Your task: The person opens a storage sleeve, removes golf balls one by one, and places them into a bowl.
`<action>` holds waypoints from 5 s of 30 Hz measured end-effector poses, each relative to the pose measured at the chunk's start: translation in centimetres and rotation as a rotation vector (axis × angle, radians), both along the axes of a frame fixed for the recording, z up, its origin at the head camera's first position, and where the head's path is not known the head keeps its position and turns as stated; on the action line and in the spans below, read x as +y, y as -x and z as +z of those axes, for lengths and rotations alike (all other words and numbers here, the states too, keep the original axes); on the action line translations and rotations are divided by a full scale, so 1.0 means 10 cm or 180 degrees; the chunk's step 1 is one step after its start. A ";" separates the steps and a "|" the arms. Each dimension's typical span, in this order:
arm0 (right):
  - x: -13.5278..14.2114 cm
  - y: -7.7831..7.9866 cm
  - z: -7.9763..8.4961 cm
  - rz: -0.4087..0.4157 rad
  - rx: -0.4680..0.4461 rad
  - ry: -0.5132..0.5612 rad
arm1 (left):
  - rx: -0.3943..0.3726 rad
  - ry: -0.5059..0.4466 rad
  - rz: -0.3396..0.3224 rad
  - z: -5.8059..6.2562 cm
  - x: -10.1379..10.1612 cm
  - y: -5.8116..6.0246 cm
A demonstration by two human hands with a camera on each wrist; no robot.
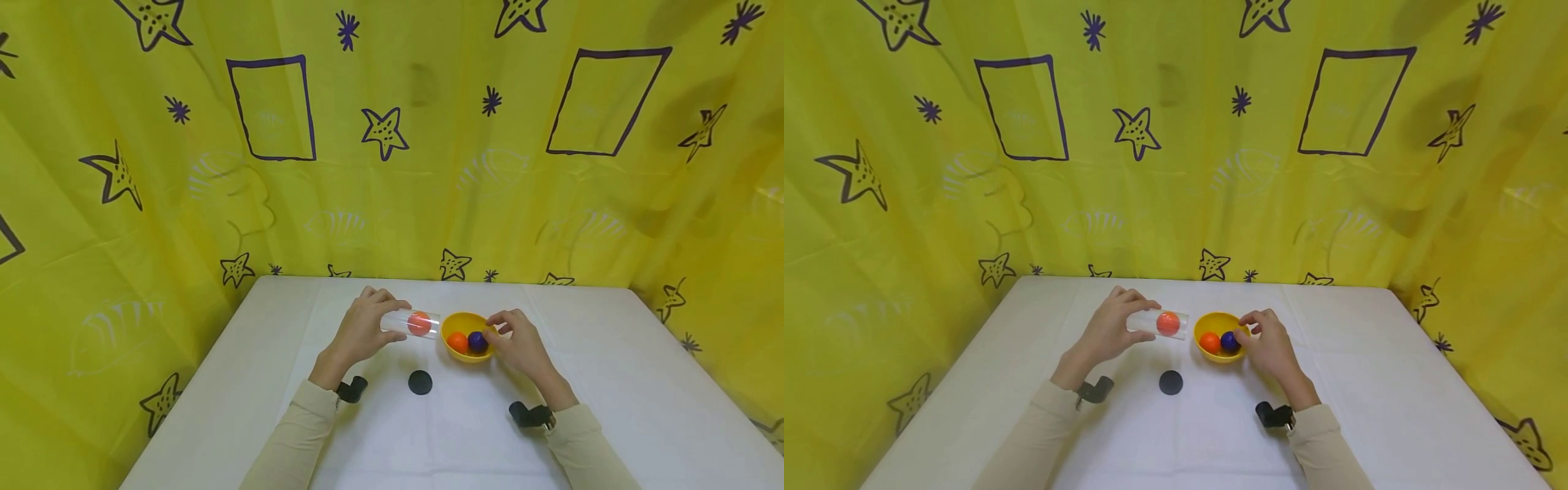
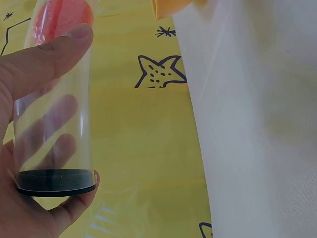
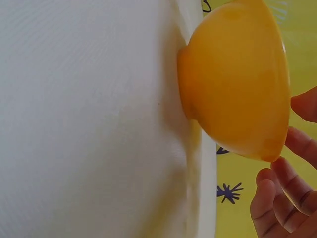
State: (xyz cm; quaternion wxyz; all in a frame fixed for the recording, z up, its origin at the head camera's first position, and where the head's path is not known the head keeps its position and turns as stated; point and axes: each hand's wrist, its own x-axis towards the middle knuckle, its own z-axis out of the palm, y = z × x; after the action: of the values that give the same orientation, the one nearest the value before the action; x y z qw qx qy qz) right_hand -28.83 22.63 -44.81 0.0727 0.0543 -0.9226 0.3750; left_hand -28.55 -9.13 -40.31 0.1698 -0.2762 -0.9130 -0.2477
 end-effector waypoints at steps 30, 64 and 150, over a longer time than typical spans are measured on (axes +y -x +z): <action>-0.49 -0.29 0.33 0.1212 0.0116 0.0512 | 0.0122 0.0052 0.0001 0.04 0.06 -0.03; -0.56 -0.29 0.26 0.1075 0.0130 0.0579 | 0.0375 0.0090 -0.0069 0.08 0.03 -0.06; -0.01 0.03 -0.11 -0.0219 -0.0089 0.0101 | -0.0208 -0.0064 0.0085 -0.01 0.08 -0.04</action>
State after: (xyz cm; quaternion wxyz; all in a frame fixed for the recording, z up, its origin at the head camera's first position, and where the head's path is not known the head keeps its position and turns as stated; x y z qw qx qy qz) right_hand -29.08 22.53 -45.90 0.0734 0.0162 -0.9188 0.3876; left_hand -28.17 -8.33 -40.43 0.1459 -0.2541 -0.9191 -0.2635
